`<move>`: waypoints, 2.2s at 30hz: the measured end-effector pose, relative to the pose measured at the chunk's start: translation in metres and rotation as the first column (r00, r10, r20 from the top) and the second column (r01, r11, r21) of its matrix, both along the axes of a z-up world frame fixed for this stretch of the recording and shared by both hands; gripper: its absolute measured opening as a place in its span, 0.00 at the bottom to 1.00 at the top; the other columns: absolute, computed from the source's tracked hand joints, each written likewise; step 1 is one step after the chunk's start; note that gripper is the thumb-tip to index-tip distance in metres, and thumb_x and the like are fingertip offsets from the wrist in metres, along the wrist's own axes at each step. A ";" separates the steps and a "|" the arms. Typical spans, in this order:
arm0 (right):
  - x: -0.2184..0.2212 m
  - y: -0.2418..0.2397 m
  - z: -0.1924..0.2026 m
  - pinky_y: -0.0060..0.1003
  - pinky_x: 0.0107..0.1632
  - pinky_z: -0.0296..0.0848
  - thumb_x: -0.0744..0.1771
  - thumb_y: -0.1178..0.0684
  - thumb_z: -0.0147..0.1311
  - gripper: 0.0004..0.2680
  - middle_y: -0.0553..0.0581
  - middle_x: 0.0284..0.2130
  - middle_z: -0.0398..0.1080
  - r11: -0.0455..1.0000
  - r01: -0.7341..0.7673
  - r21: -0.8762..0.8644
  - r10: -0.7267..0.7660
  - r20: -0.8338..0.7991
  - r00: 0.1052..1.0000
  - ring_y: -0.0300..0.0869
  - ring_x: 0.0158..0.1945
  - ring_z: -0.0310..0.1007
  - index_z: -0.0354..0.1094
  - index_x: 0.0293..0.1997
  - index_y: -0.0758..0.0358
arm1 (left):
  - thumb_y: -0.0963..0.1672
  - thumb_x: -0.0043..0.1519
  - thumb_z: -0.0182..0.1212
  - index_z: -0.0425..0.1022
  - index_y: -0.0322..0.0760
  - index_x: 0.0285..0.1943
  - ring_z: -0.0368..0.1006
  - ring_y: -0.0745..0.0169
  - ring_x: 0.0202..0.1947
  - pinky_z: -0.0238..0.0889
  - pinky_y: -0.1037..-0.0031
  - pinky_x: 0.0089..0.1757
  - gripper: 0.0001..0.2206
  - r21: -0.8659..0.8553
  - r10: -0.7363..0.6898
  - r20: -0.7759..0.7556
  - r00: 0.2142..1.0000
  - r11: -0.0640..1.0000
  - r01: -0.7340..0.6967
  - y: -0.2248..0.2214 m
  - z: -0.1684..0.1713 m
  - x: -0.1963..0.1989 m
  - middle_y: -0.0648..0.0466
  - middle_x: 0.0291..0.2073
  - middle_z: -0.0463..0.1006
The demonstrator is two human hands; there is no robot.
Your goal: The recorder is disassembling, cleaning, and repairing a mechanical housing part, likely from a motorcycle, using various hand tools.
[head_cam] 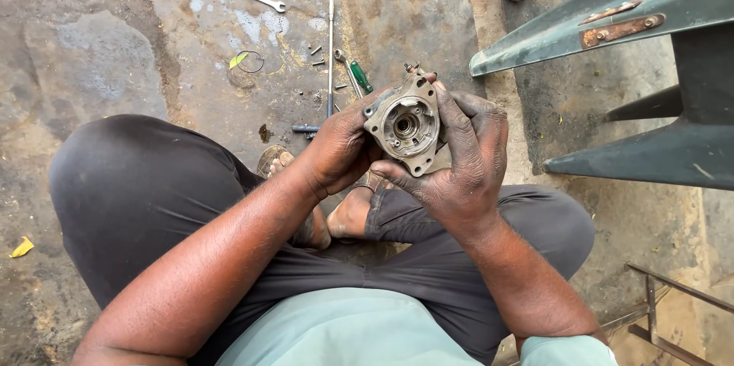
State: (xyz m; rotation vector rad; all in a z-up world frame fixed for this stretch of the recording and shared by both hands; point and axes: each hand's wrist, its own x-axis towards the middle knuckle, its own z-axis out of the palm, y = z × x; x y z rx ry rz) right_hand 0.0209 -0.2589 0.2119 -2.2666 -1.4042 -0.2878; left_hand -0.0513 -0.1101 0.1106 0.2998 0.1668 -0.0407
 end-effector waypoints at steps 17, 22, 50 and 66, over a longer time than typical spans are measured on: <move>0.003 -0.003 0.004 0.46 0.57 0.70 0.60 0.28 0.72 0.38 0.62 0.52 0.62 1.000 -0.006 0.031 0.006 0.012 1.000 0.49 0.55 0.63 0.62 0.67 0.70 | 0.46 0.71 0.53 0.62 0.31 0.72 0.74 0.59 0.58 0.72 0.64 0.56 0.22 0.125 0.057 0.024 0.998 0.990 -0.060 0.002 0.002 -0.001 0.47 0.60 0.74; 0.004 -0.001 -0.002 0.46 0.59 0.70 0.60 0.30 0.73 0.37 0.61 0.54 0.61 0.999 -0.002 0.039 0.001 0.021 1.000 0.49 0.57 0.63 0.61 0.69 0.68 | 0.50 0.70 0.57 0.66 0.31 0.66 0.76 0.63 0.46 0.74 0.70 0.43 0.22 0.175 0.092 -0.064 0.994 0.981 -0.080 0.007 0.009 -0.002 0.48 0.51 0.77; 0.034 -0.007 -0.011 0.28 0.48 0.73 0.70 0.40 0.55 0.19 0.50 0.47 0.71 0.986 0.132 0.103 0.015 -0.839 0.545 0.32 0.47 0.71 0.67 0.63 0.63 | 0.58 0.70 0.52 0.57 0.31 0.66 0.75 0.63 0.55 0.74 0.73 0.52 0.30 0.771 0.216 0.087 0.973 0.604 -0.203 -0.010 0.018 -0.005 0.43 0.54 0.73; 0.041 -0.011 0.002 0.32 0.46 0.69 0.71 0.43 0.57 0.17 0.52 0.39 0.68 0.999 -0.021 0.034 0.038 -0.685 0.727 0.36 0.42 0.67 0.72 0.65 0.57 | 0.53 0.66 0.56 0.61 0.32 0.61 0.72 0.64 0.46 0.69 0.71 0.46 0.24 0.854 0.086 -0.061 0.994 0.520 0.008 0.008 0.021 -0.007 0.45 0.44 0.78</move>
